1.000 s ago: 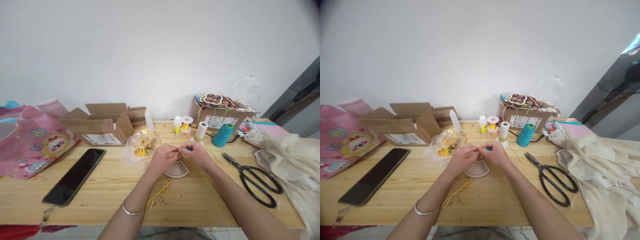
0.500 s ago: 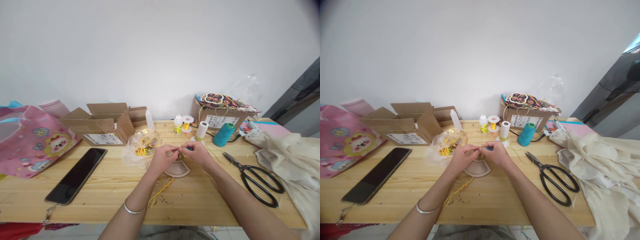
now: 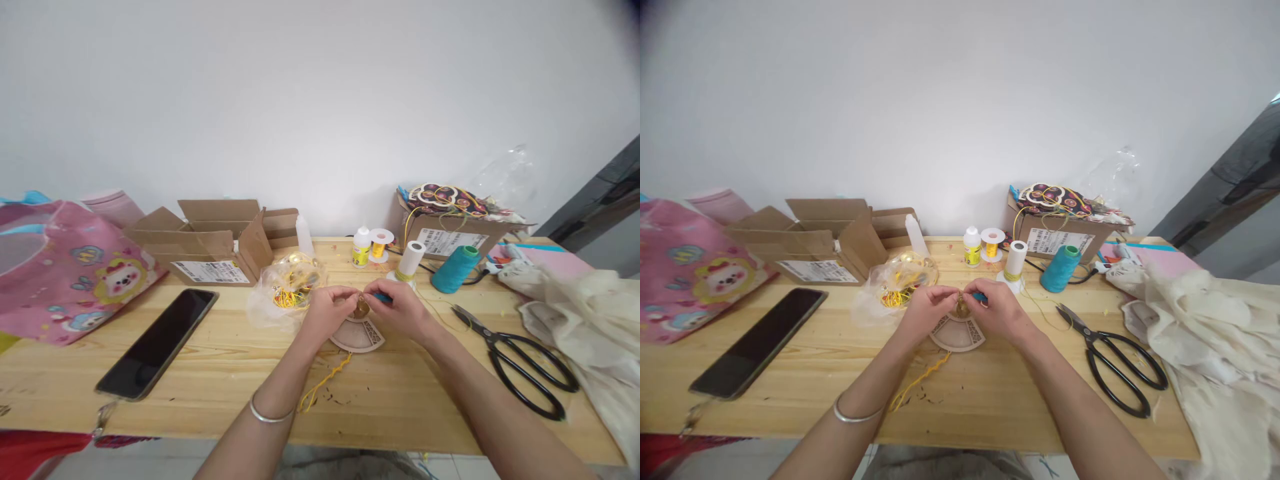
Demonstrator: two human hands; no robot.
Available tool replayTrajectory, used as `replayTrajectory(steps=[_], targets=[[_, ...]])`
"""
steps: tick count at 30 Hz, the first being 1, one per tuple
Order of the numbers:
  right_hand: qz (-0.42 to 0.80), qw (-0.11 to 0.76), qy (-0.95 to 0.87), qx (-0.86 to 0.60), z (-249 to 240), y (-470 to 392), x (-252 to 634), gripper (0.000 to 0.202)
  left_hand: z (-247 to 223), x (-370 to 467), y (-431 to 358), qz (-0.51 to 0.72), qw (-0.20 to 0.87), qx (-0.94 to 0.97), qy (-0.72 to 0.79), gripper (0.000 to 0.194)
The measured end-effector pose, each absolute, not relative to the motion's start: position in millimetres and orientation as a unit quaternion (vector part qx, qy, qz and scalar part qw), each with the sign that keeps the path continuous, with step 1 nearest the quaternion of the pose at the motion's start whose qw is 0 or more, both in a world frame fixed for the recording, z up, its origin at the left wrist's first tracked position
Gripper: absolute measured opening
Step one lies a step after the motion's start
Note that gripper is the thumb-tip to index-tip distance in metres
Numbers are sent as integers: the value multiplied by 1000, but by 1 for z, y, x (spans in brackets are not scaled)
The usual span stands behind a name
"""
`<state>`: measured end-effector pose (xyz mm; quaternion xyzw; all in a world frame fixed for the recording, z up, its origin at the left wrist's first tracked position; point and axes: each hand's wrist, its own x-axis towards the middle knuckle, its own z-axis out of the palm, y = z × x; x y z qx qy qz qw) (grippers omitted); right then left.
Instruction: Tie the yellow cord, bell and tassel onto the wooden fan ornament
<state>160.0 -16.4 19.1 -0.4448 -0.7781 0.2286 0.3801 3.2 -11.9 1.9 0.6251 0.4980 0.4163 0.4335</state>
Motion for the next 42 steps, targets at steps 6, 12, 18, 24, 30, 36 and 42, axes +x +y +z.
replayTrajectory(steps=[6,12,18,24,30,36,42], targets=[[185,403,-803,-399,15,-12,163,9,2,2,-13,401,485,629,456,26],[187,402,-816,-372,14,-11,166,10,0,1,-12,400,514,621,435,26],[199,401,-818,-360,16,-11,168,12,-1,-1,-11,402,520,618,431,25],[209,417,-803,-372,18,-12,167,10,-3,0,-11,404,529,611,428,25],[216,417,-800,-373,16,-12,166,10,-3,0,-11,401,534,606,432,26],[212,412,-804,-373,13,-11,167,9,-3,0,-12,400,535,610,427,25],[199,402,-813,-371,13,-9,169,9,-3,0,-12,393,536,612,429,25]])
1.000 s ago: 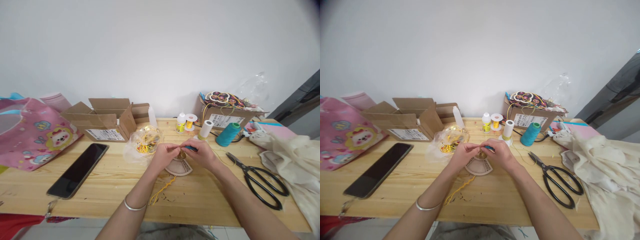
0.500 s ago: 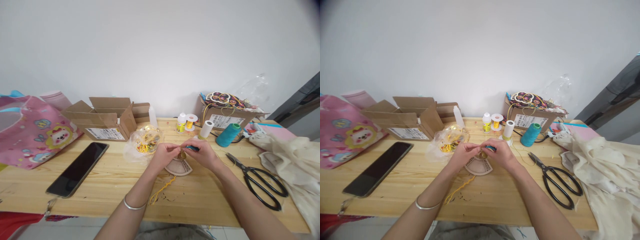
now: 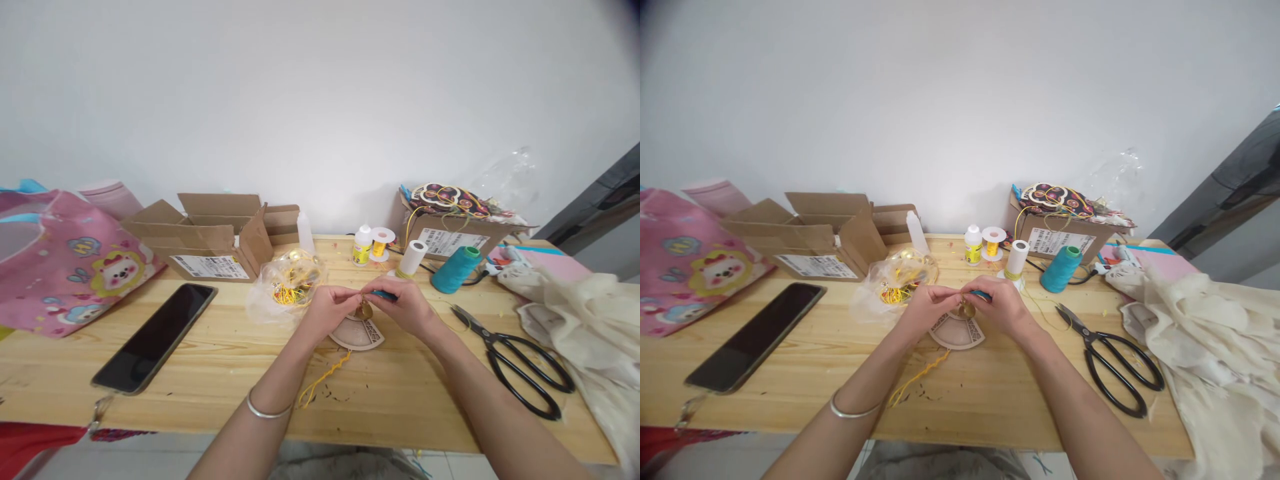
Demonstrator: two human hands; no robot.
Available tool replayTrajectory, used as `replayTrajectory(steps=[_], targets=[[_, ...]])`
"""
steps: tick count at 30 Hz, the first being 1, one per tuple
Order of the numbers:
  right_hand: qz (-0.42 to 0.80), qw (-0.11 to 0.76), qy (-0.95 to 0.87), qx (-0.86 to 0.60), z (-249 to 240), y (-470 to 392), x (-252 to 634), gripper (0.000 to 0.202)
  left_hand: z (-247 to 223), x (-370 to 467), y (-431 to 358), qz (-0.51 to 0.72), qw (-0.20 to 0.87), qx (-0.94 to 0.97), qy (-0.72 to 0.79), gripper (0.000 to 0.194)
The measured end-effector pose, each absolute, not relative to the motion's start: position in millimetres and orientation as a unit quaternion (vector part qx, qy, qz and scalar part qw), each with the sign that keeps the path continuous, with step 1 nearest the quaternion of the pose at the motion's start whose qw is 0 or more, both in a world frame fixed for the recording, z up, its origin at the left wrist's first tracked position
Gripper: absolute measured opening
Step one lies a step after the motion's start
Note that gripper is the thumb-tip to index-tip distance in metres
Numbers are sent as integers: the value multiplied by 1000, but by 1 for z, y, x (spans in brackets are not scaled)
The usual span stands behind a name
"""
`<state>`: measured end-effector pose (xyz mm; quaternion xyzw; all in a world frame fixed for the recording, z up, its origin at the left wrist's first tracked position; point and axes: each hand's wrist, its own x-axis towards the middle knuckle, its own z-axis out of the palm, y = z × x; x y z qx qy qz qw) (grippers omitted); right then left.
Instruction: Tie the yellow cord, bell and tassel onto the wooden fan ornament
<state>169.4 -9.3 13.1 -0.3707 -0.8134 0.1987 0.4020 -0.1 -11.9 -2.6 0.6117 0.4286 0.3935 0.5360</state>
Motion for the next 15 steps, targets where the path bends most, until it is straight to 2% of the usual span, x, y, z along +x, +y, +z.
replayTrajectory(steps=[9,15], targets=[[159,362,-854,-338,13,-8,173,13,3,-1,-14,367,534,621,440,23],[81,314,-884,-338,15,-10,174,17,7,-2,-16,359,552,611,440,23]])
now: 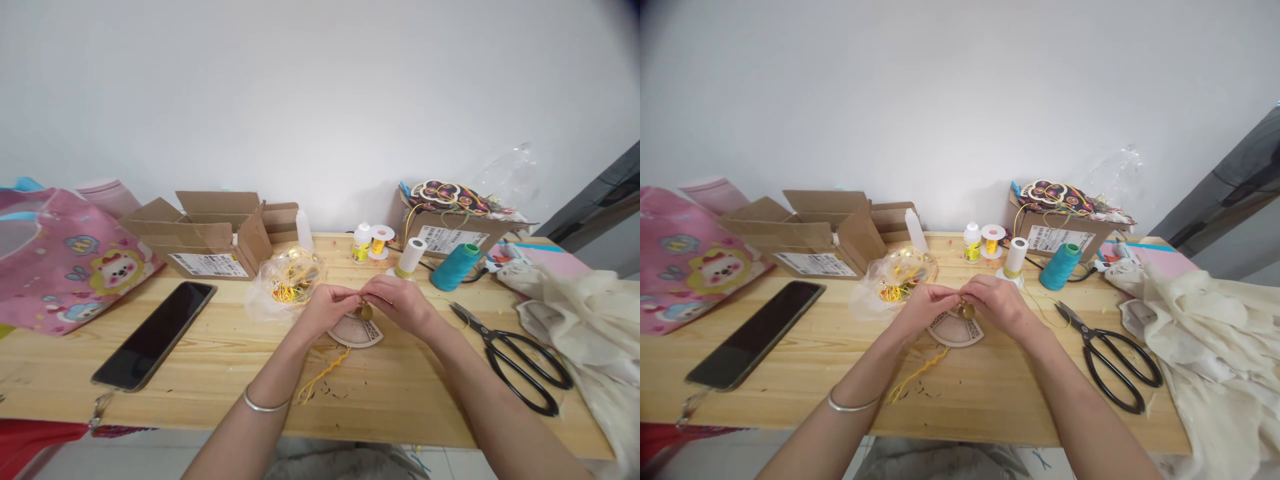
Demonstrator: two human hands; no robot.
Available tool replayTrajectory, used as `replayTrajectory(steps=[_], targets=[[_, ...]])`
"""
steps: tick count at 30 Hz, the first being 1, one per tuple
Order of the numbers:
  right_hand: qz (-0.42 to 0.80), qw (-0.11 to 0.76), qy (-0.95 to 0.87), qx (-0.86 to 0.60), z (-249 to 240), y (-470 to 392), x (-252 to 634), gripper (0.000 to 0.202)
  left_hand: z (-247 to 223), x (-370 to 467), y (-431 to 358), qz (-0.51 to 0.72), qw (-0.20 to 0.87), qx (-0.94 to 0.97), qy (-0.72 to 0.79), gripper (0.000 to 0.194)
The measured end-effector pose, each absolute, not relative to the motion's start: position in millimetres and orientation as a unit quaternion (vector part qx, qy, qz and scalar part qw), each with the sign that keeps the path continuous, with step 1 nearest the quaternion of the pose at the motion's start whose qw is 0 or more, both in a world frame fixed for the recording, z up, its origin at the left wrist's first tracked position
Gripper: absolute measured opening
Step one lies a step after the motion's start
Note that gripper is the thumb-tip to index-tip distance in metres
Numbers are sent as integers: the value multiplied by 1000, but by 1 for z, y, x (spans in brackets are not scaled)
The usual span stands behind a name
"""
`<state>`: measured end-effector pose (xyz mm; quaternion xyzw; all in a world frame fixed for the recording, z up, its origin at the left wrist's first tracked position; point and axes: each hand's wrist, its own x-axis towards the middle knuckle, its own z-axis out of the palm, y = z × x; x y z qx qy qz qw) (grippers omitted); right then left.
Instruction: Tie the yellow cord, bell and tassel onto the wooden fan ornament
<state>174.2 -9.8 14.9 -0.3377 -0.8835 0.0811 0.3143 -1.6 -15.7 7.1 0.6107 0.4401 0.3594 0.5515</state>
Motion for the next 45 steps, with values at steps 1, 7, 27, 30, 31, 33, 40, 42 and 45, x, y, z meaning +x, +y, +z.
replayTrajectory(steps=[1,7,27,30,31,33,40,42,45], targets=[[59,300,-889,-341,16,-10,174,17,7,-2,-16,360,557,607,437,23],[-45,230,-910,-342,17,-12,178,15,5,-2,-15,351,611,577,414,25],[140,379,-869,-285,17,-7,180,15,9,-3,-15,364,632,537,425,30],[137,374,-872,-284,17,-7,179,15,8,-4,-15,363,635,531,428,29],[134,371,-874,-283,17,-7,178,15,8,-4,-15,364,635,530,428,29],[123,366,-879,-281,17,-7,178,16,8,-3,-15,365,637,528,426,29],[103,359,-880,-294,13,-6,179,17,9,-2,-16,366,635,519,439,30],[109,364,-877,-293,12,-6,178,17,9,-2,-16,365,634,520,440,28],[110,364,-878,-289,13,-7,178,17,10,-3,-17,358,634,528,437,26]])
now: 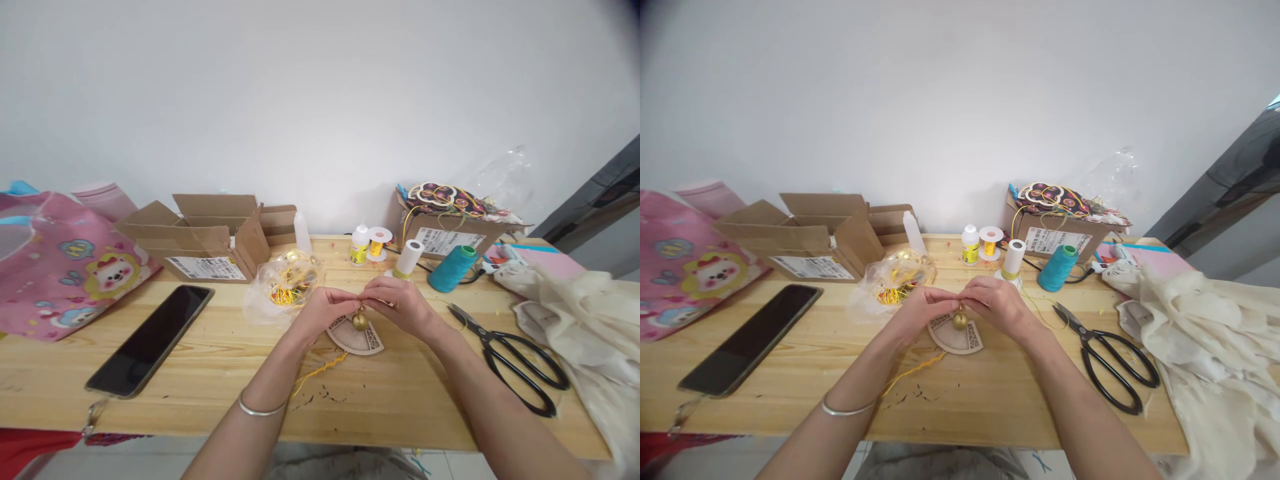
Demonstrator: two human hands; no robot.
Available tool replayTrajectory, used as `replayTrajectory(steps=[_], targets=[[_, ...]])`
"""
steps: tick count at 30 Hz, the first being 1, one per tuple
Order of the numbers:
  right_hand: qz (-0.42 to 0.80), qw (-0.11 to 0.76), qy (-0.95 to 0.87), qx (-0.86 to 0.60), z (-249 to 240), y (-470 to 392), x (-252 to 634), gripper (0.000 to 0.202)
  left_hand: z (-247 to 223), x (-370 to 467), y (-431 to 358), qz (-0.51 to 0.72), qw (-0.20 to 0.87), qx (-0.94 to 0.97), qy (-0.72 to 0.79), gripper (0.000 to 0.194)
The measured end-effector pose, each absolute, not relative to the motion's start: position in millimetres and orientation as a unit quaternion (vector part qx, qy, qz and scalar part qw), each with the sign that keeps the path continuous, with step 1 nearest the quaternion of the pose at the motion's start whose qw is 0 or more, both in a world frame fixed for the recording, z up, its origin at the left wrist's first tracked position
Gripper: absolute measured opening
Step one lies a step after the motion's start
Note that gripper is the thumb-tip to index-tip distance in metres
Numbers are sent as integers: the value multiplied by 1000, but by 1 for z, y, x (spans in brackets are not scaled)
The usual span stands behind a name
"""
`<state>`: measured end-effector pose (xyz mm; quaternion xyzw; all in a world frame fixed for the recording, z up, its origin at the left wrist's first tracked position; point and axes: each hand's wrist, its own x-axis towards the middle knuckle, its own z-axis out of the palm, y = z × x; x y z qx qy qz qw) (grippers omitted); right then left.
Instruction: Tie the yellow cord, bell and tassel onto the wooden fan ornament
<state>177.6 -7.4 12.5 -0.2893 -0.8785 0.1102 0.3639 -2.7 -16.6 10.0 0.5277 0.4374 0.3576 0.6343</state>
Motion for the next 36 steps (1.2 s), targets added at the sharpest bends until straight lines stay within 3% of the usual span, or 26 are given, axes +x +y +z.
replayTrajectory(steps=[10,19,25,36], targets=[[14,295,-904,-307,17,-13,178,20,10,-2,-17,347,641,530,433,23],[-19,307,-902,-303,15,-14,178,17,11,-2,-17,354,641,537,419,24],[74,337,-887,-307,17,-10,177,15,10,0,-17,367,600,559,438,24],[266,340,-794,-427,15,-10,171,14,12,3,-18,406,341,699,479,18]])
